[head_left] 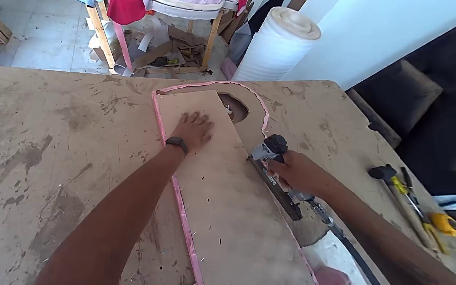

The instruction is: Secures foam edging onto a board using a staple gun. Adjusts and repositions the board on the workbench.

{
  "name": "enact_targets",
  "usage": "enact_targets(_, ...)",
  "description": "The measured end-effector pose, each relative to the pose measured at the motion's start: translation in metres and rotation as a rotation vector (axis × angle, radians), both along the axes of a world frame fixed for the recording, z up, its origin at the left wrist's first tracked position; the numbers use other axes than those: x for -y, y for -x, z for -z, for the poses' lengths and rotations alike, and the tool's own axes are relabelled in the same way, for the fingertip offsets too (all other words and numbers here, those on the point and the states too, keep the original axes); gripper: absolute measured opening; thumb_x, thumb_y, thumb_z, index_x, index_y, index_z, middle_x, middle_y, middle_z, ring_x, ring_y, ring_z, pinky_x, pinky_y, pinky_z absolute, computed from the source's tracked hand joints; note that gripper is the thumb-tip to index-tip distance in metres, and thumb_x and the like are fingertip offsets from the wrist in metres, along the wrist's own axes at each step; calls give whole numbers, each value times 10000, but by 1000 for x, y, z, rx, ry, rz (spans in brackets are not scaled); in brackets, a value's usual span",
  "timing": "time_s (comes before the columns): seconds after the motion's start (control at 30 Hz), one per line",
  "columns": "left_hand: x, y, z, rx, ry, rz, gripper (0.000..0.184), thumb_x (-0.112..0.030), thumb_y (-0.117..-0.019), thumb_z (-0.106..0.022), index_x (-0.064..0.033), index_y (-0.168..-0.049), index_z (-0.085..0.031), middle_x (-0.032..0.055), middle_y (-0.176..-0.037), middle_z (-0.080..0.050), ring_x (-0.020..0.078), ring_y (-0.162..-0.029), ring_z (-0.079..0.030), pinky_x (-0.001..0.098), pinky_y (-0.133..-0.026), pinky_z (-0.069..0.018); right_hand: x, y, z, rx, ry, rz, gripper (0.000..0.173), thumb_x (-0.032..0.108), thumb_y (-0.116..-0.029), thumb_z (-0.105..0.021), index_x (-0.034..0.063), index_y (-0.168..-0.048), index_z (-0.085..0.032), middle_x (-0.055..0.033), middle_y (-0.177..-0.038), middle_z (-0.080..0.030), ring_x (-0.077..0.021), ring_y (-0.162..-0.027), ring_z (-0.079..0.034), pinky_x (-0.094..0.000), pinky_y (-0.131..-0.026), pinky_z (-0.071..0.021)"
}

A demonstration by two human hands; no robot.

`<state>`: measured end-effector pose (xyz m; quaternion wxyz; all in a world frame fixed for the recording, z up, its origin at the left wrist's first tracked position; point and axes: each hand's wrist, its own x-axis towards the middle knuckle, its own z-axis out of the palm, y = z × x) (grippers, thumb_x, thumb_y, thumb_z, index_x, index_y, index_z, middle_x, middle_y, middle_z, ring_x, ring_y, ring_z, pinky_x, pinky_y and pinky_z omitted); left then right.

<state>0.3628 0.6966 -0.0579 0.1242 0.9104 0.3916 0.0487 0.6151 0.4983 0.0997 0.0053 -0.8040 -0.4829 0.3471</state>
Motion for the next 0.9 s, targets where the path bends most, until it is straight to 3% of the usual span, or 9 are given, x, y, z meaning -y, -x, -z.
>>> enact_targets(0.07, -4, -12, -5, 63, -2, -72, 480, -571, -1022, -388, -380, -1413, -591, -103, -1571, -468, 237, -1527, -308, 622, -1220, -225, 8, -3, 3, 6, -24, 1, 319, 401, -1065, -539, 113, -995, -656, -42, -742, -706, -175, -527, -654, -367, -525, -595)
enact_targets(0.13, -11, -36, -16, 121, -17, -92, 363, -518, -1003, -519, -272, -1193, -707, -19, -1298, -629, 264, -1303, -508, 566, -1048, -430, 12, -4, 5, 13, -18, 15, 303, 418, -1055, -551, 128, -1036, -638, -36, -745, -709, -169, -542, -671, -359, -534, -604)
enact_targets(0.17, -20, -49, -21, 150, -15, -64, 309, -444, -1011, -549, -260, -1195, -716, 0, -1251, -646, 266, -1239, -548, 536, -971, -473, 11, -4, 6, 15, -13, 21, 308, 428, -1049, -559, 129, -1048, -631, -46, -715, -694, -175, -541, -673, -360, -535, -604)
enact_targets(0.2, -29, -60, -25, 164, -5, -14, 298, -369, -1025, -557, -277, -1270, -700, 4, -1299, -646, 267, -1249, -561, 529, -955, -495, 11, -6, 8, 4, -10, 32, 317, 436, -1047, -563, 125, -1050, -626, -58, -688, -683, -181, -534, -671, -362, -531, -598)
enact_targets(0.27, -43, -82, -27, 162, 20, 81, 319, -262, -1041, -544, -292, -1328, -679, 8, -1372, -615, 273, -1292, -551, 550, -972, -513, 17, -16, 13, -61, -42, 72, 306, 417, -1052, -561, 122, -1050, -642, -70, -677, -691, -190, -524, -673, -364, -524, -601)
enact_targets(0.4, -67, -106, -26, 141, 37, 184, 224, -168, -1014, -570, -188, -1148, -749, 60, -1280, -655, 273, -1250, -593, 517, -1024, -522, 44, -49, 13, -204, -202, 150, 295, 400, -1056, -562, 130, -1075, -680, -91, -744, -712, -225, -541, -670, -394, -527, -603)
enact_targets(0.5, -79, -106, -29, 79, 17, 309, 186, -192, -1030, -573, -142, -1122, -727, 77, -1276, -655, 272, -1221, -624, 536, -1005, -531, 74, -71, -9, -221, -320, 184, 296, 378, -1063, -545, 144, -1075, -726, -99, -715, -704, -237, -509, -642, -400, -488, -580)
enact_targets(0.63, -96, -111, -34, -14, -17, 434, 173, -234, -1034, -590, -149, -1128, -708, 69, -1210, -651, 271, -1130, -647, 537, -969, -543, 95, -65, -33, -85, -149, 48, 290, 501, -1022, -569, 232, -1004, -675, 1, -662, -682, -158, -516, -656, -367, -474, -587)
enact_targets(0.9, -101, -114, -42, -82, -80, 585, 147, -170, -1043, -563, -91, -1114, -665, 121, -1163, -627, 324, -1112, -631, 541, -960, -533, 89, -29, 0, 115, -4, -180, 258, 458, -1030, -561, 203, -1049, -593, 44, -662, -583, -111, -537, -586, -349, -491, -529)
